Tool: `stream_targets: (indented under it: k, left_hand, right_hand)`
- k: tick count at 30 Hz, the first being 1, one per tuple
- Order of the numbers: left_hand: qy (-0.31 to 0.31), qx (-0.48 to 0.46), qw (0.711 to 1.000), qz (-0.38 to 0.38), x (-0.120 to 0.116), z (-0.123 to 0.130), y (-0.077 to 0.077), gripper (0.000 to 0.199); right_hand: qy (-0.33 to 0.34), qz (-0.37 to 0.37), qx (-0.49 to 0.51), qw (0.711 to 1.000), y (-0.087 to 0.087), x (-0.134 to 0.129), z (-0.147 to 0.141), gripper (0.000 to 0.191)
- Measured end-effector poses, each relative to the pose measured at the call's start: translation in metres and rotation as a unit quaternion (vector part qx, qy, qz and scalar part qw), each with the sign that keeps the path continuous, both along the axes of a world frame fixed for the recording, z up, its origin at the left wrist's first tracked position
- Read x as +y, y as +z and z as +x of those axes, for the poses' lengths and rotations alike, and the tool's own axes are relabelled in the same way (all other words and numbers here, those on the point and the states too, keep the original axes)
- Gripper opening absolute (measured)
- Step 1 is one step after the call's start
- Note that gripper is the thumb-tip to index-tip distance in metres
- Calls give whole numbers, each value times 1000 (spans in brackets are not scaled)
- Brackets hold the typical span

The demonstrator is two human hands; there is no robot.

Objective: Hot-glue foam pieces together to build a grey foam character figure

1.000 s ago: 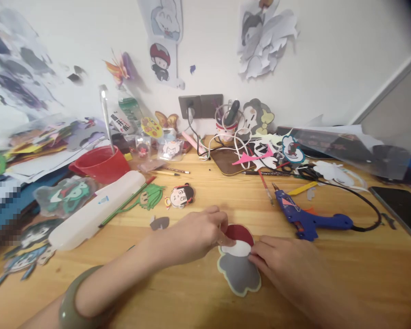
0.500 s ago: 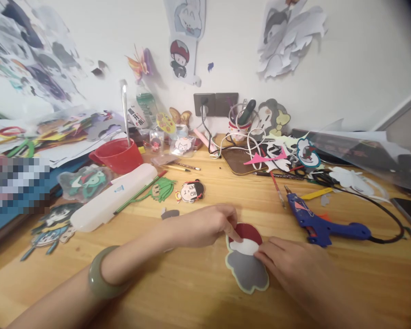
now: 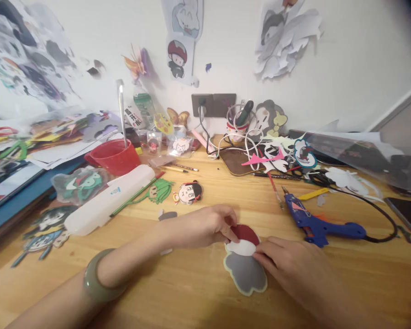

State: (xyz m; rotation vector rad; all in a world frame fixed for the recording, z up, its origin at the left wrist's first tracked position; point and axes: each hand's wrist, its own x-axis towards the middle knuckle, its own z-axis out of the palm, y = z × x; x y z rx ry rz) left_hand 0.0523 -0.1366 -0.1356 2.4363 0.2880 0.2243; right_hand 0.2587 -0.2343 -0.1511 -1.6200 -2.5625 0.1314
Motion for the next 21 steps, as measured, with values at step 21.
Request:
stream_targets:
  k: [21]
  left_hand:
    - [0,18,999,43,-3,1,-6,20]
  right_hand:
    - [-124,-150,77,978,8,7,4,5]
